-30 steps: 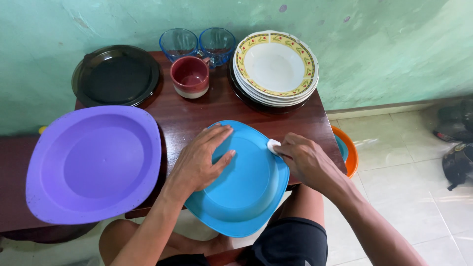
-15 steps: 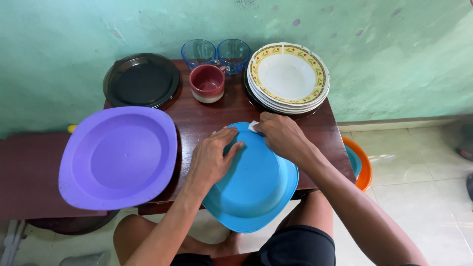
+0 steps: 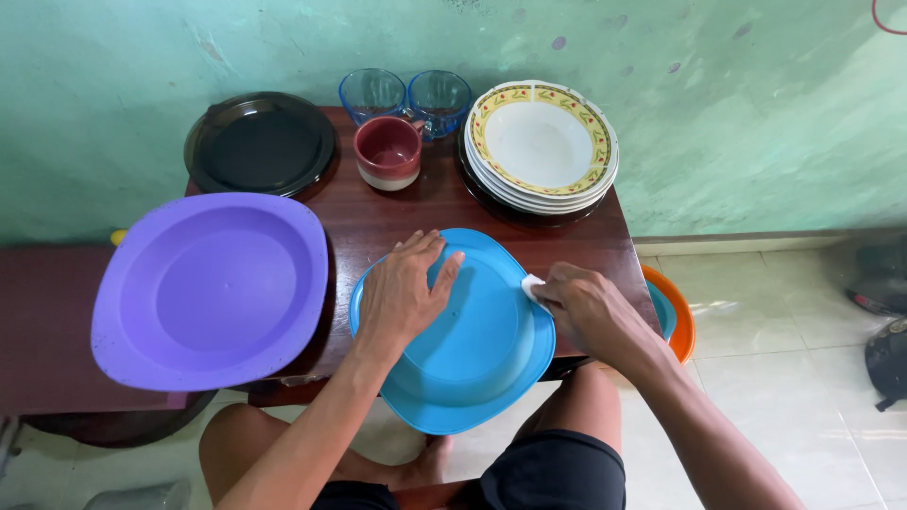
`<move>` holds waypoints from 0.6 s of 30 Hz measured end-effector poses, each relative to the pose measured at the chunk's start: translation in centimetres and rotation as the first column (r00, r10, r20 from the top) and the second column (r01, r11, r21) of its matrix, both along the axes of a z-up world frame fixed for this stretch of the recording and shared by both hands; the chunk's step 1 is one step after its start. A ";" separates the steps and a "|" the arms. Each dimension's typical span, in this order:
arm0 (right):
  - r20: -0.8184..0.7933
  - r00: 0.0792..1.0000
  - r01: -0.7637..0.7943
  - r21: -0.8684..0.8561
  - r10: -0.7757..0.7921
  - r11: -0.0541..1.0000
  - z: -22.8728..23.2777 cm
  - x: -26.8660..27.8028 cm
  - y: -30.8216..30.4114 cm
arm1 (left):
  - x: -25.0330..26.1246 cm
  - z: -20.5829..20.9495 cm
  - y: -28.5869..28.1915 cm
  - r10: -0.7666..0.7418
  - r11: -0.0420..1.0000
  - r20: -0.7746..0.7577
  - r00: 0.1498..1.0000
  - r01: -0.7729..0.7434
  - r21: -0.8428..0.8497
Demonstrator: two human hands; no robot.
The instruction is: The recorder is wiping individual plastic plates with a small white cloth and placing them on a table.
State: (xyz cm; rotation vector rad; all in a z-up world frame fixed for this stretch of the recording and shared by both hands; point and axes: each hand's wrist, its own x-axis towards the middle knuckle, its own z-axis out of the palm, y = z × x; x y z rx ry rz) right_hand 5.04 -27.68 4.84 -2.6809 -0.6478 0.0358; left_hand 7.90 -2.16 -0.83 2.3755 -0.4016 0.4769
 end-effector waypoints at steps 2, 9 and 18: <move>0.051 0.999 -0.015 -0.011 0.015 1.000 -1.2 2.6 0.9 | -0.1 0.2 -0.1 0.007 1.000 -0.011 1.000 -0.007 -0.007; 0.166 0.974 -0.153 -0.036 0.157 0.988 -1.7 7.9 6.2 | -0.6 1.1 -0.3 0.031 0.999 -0.001 1.000 -0.031 -0.036; 0.068 0.993 -0.091 -0.016 0.092 0.996 -0.7 5.0 2.3 | -0.9 0.1 -0.1 0.182 0.983 0.048 0.982 -0.181 -0.020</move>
